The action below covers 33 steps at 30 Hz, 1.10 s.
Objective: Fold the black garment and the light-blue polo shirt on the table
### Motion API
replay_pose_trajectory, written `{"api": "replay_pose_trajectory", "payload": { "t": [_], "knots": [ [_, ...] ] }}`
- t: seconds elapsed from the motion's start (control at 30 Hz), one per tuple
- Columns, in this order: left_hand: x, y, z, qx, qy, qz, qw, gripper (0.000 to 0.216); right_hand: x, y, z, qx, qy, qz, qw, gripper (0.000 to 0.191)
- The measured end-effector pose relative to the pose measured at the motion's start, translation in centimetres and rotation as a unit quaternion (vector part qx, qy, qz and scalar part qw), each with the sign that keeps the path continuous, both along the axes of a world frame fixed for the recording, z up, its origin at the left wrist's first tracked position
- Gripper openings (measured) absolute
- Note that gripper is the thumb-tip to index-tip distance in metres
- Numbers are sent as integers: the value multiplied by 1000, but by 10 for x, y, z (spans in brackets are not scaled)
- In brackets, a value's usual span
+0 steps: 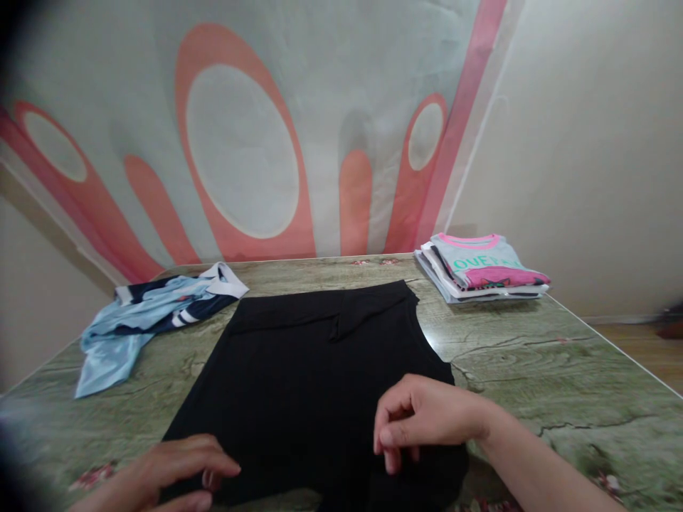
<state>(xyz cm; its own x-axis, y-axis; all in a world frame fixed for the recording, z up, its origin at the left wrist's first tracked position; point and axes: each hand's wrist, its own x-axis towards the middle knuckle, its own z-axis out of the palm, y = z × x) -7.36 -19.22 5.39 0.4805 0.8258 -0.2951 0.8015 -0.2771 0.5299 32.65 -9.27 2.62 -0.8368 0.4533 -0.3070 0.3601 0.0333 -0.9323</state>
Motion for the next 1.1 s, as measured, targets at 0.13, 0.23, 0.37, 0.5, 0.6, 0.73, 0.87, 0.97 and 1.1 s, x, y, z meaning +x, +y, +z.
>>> {"api": "replay_pose_trajectory", "payload": {
  "t": [0.13,0.23,0.37,0.5,0.6,0.73,0.87,0.97,1.1],
  "knots": [
    [9,67,4,144,29,6,989,35,-14,14,-18,341,-32,-225,912,36],
    [19,118,-24,256,108,22,960,54,-21,23,-41,486,-114,-231,835,53],
    [28,156,-68,259,171,-2,951,66,-20,33,-64,514,-222,-176,810,62],
    [31,181,-86,285,176,9,942,62,-14,65,-67,522,-240,-159,803,58],
    [35,202,-82,278,180,34,943,62,-12,101,-66,525,-242,-150,802,56],
    [43,208,-71,303,166,45,937,59,-16,129,-60,540,-254,-153,788,52],
    [50,194,-64,271,87,-68,956,53,-42,112,-42,569,-213,-161,778,40],
    [58,195,-59,217,32,-126,967,43,-79,75,-28,538,-118,-103,828,36],
    [61,207,-57,239,17,-126,963,38,-114,12,-23,485,-105,-31,868,55]
  ]
}}
